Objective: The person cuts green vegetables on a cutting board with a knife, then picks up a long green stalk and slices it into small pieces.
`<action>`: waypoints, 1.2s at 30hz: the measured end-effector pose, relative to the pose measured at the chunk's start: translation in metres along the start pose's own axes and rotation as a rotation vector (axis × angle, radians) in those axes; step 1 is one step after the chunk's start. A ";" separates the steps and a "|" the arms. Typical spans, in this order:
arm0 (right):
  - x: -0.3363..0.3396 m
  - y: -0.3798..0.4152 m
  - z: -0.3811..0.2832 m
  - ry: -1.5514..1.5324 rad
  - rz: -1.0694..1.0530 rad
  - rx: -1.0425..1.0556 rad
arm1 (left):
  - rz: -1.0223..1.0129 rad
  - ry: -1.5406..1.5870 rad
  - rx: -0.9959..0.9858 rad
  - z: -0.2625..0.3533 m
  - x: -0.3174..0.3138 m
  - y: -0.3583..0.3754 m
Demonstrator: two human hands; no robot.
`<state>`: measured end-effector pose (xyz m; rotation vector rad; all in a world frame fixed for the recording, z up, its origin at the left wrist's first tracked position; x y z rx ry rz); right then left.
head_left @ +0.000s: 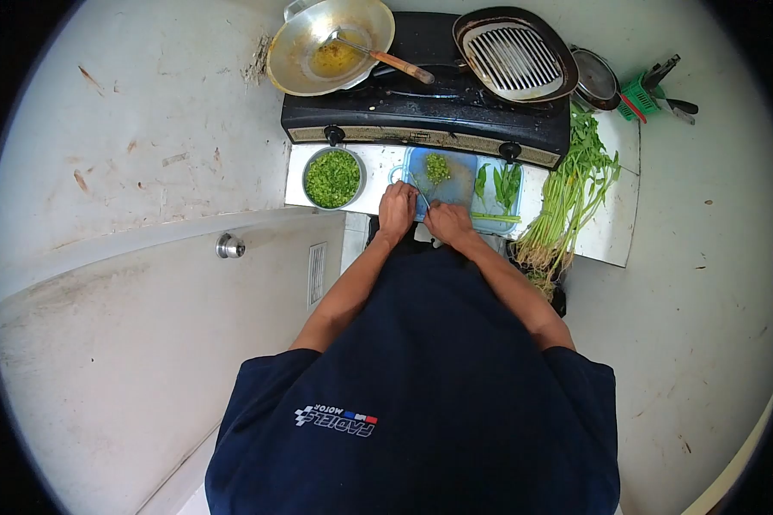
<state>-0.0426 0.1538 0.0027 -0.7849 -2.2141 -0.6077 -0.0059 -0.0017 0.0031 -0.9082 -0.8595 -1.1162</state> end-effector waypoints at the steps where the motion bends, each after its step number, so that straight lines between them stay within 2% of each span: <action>1: -0.003 -0.001 0.002 0.014 0.008 -0.001 | -0.001 0.000 0.003 0.000 0.000 0.000; 8: -0.001 -0.012 -0.003 0.037 -0.067 -0.042 | -0.021 0.010 0.005 0.003 0.006 -0.001; 17: -0.002 -0.002 0.001 0.062 0.005 -0.026 | 0.003 -0.063 -0.044 0.001 0.000 0.001; 23: -0.007 0.001 0.010 0.044 0.064 0.093 | 0.003 -0.060 -0.010 0.003 0.000 0.001; 26: -0.005 0.001 0.008 0.048 0.048 0.019 | 0.007 -0.025 -0.018 0.003 0.002 0.001; 36: -0.008 -0.002 0.003 0.032 0.006 0.005 | -0.014 -0.017 0.001 0.002 0.003 0.001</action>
Point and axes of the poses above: each hand's wrist, its own y-axis away from the middle knuckle, its own x-axis out of the back of the hand, z = x × y, the point moved 2 cm from there along -y, towards the middle knuckle, and after that the axes turned 13 degrees about -y, right-handed, at the moved point
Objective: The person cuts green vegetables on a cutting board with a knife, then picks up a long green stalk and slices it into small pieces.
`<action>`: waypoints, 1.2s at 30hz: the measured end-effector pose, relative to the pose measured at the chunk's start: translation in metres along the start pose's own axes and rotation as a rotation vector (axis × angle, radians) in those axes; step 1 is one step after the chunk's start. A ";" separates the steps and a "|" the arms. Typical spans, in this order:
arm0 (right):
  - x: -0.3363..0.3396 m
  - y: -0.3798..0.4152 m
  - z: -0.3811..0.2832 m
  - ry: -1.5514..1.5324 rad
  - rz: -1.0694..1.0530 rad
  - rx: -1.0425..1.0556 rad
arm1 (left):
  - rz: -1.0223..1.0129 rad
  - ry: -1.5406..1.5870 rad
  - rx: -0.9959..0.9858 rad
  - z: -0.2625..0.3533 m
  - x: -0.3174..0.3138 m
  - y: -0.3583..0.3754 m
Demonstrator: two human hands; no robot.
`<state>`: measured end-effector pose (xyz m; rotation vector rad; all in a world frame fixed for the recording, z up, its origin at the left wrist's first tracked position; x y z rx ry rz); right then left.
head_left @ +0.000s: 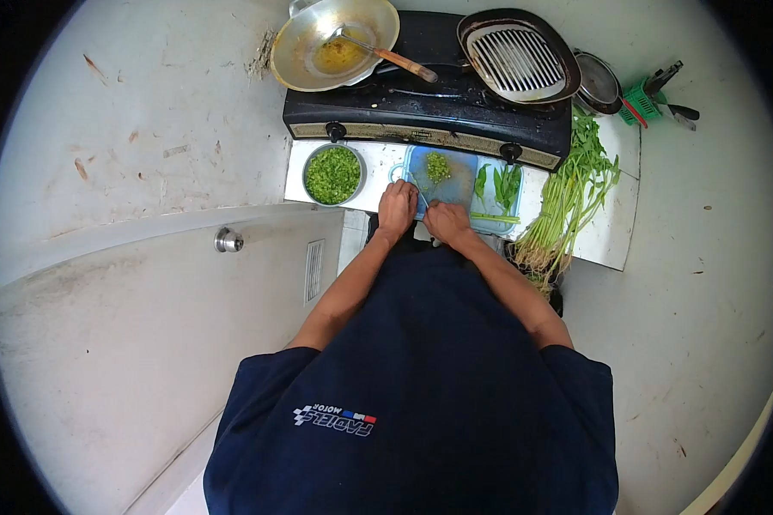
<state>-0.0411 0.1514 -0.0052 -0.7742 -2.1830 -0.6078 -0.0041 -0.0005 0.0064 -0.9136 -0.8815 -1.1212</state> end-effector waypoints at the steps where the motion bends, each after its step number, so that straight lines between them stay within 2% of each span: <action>1: -0.004 -0.002 0.002 0.008 0.011 0.021 | 0.003 -0.002 0.001 0.000 -0.001 0.000; 5: -0.009 -0.010 0.006 0.004 -0.018 0.095 | 0.017 -0.006 0.013 -0.002 -0.005 0.000; 17: -0.002 -0.002 0.008 -0.037 0.021 0.002 | 0.024 0.061 0.032 -0.003 -0.005 0.000; 29: -0.003 -0.003 0.003 0.011 0.003 0.093 | 0.022 0.082 0.040 -0.005 -0.003 0.002; 36: 0.007 0.001 0.007 -0.003 0.003 -0.011 | 0.019 0.099 0.056 -0.005 0.000 0.003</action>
Point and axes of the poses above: each hand's wrist, its own y-axis away from the middle knuckle, its own x-axis out of the back of the hand, z = x × y, the point moved 2 cm from there along -y, towards the middle knuckle, and after that the axes turned 13 degrees about -y, right-handed, at the moved point
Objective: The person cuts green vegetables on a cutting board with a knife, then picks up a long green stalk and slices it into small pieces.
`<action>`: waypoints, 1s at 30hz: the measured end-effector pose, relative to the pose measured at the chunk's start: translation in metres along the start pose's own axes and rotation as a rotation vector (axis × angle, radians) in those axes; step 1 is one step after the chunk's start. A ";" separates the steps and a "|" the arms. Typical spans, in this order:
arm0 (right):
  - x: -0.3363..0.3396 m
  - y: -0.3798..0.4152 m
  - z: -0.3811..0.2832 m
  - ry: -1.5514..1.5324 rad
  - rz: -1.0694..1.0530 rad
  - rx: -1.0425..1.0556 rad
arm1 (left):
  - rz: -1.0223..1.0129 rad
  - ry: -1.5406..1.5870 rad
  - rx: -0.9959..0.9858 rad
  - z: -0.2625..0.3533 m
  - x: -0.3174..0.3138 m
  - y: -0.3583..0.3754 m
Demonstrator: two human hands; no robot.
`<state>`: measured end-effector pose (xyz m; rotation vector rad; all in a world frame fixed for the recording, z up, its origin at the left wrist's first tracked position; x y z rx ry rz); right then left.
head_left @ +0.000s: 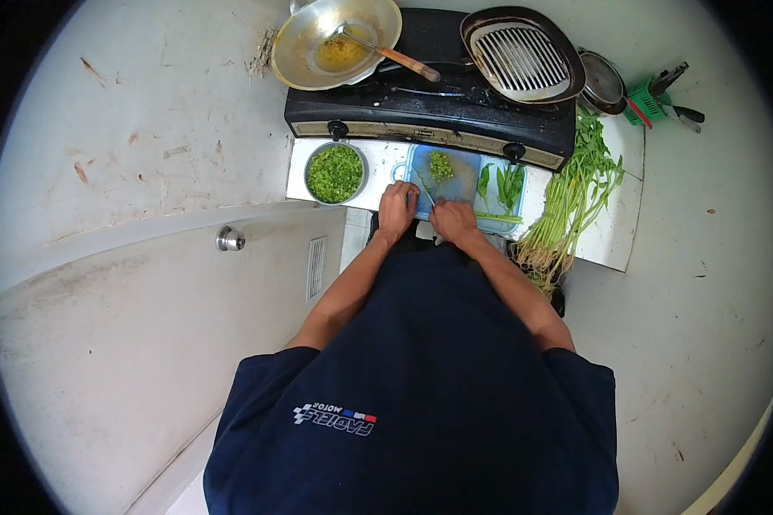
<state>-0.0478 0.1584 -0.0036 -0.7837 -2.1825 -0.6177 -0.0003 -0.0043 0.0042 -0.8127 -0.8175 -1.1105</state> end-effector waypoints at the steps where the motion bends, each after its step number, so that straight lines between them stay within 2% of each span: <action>1: 0.003 0.001 0.000 0.006 0.010 -0.026 | -0.015 -0.021 -0.014 0.001 0.003 0.000; 5: 0.018 0.000 0.002 -0.007 0.020 -0.088 | 0.008 -0.040 -0.050 -0.005 0.001 0.002; 8: 0.025 -0.001 0.003 -0.021 0.041 -0.134 | -0.004 0.035 0.011 -0.002 0.006 -0.002; 11: 0.041 0.000 0.001 -0.075 0.085 -0.156 | -0.136 0.286 0.136 0.009 0.014 -0.005; 14: 0.054 0.001 0.003 -0.090 0.132 -0.180 | -0.297 0.311 0.141 0.027 0.027 -0.009; 17: 0.064 0.004 0.008 -0.102 0.165 -0.215 | -0.216 0.294 -0.153 0.037 0.025 -0.011; 20: 0.073 0.014 0.012 -0.020 0.178 -0.176 | -0.313 0.143 -0.247 0.041 0.021 -0.014; 23: 0.066 0.023 0.026 -0.035 0.218 -0.145 | -0.498 0.114 -0.253 0.044 0.018 -0.021; 26: 0.077 0.033 0.023 -0.031 0.177 -0.146 | -0.567 0.068 -0.270 0.045 0.022 -0.029; 29: 0.078 0.043 0.029 -0.039 0.179 -0.139 | -0.581 0.016 -0.290 0.040 0.020 -0.037; 30: 0.081 0.046 0.030 -0.039 0.172 -0.137 | -0.498 0.016 -0.340 0.038 0.019 -0.039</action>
Point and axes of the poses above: each hand's wrist, its own y-axis away from the middle knuckle, its own x-axis out of the back of the hand, z = x × y, the point moved 2 cm from there along -y, towards the middle knuckle, and after that the axes turned 13 degrees about -y, right-handed, at the moved point
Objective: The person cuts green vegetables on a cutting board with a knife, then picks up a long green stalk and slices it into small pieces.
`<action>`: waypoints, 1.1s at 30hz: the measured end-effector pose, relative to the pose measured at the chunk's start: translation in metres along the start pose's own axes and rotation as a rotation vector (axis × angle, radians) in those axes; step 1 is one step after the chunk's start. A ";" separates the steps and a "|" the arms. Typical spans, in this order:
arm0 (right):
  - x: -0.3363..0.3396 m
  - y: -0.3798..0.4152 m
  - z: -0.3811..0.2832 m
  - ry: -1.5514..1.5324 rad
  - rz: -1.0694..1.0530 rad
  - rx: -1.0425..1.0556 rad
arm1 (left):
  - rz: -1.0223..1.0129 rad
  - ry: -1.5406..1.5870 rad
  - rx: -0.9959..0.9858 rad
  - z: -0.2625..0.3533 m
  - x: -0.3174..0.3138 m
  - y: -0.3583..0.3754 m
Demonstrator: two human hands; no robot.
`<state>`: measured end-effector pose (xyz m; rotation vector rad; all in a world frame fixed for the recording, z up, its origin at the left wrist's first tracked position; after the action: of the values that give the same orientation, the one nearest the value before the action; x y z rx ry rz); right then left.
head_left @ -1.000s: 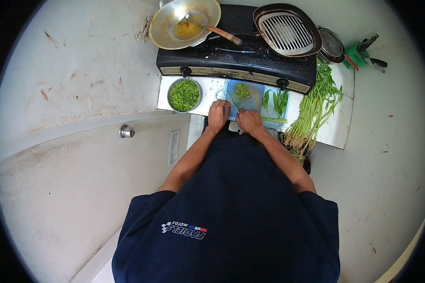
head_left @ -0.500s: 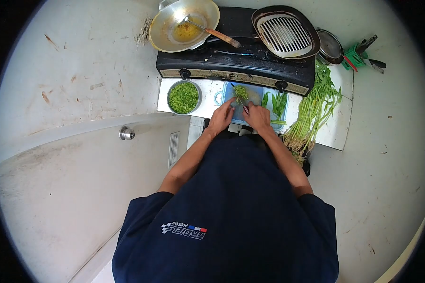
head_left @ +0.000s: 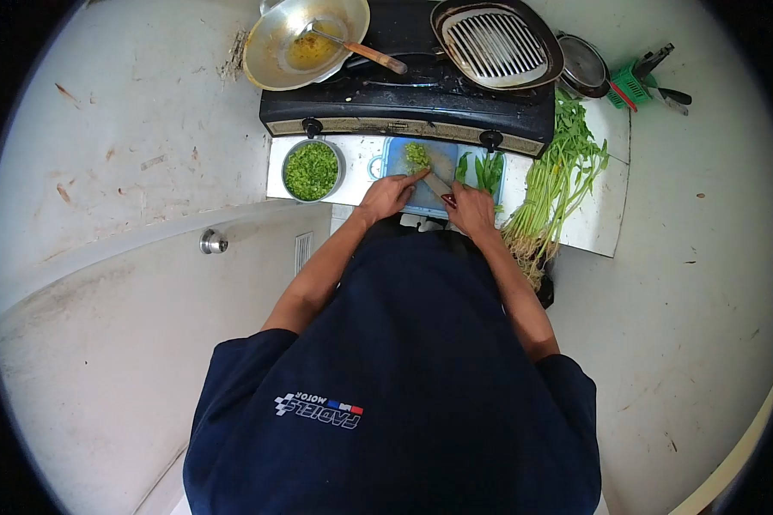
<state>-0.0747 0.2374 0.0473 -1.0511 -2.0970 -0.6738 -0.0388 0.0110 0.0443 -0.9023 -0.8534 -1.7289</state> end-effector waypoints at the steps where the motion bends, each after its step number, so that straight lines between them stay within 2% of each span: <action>1: 0.003 0.003 0.002 0.000 -0.006 0.003 | -0.003 -0.010 0.006 -0.003 -0.002 -0.001; 6: 0.013 0.014 0.011 0.018 -0.014 0.026 | -0.066 -0.019 0.057 -0.009 -0.004 -0.006; 12: 0.020 0.016 0.015 0.016 -0.068 -0.024 | -0.088 -0.012 0.212 0.000 -0.001 -0.008; 15: 0.019 0.013 0.016 0.008 -0.076 -0.009 | 0.092 0.067 -0.068 0.012 -0.006 -0.009; 18: 0.015 0.007 0.020 -0.025 -0.071 0.007 | -0.072 0.039 -0.039 0.024 -0.007 -0.010; 27: 0.022 0.008 0.017 -0.055 -0.103 0.019 | -0.071 -0.009 0.167 0.007 -0.006 -0.006; 30: 0.022 0.007 0.021 -0.071 -0.140 0.001 | 0.171 0.010 0.176 -0.012 -0.011 0.003; 33: 0.019 0.003 0.026 -0.099 -0.160 -0.037 | 0.330 -0.001 0.285 -0.031 -0.004 0.010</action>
<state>-0.0895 0.2661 0.0460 -0.9611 -2.2799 -0.7545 -0.0341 -0.0168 0.0270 -0.7999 -0.8712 -1.2860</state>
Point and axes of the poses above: each hand's wrist, its own y-axis away from the middle knuckle, its own x-axis out of the back of the hand, z = x × y, the point moved 2 cm from there along -y, towards the middle knuckle, and after that the axes turned 13 degrees about -y, right-handed, at the moved point
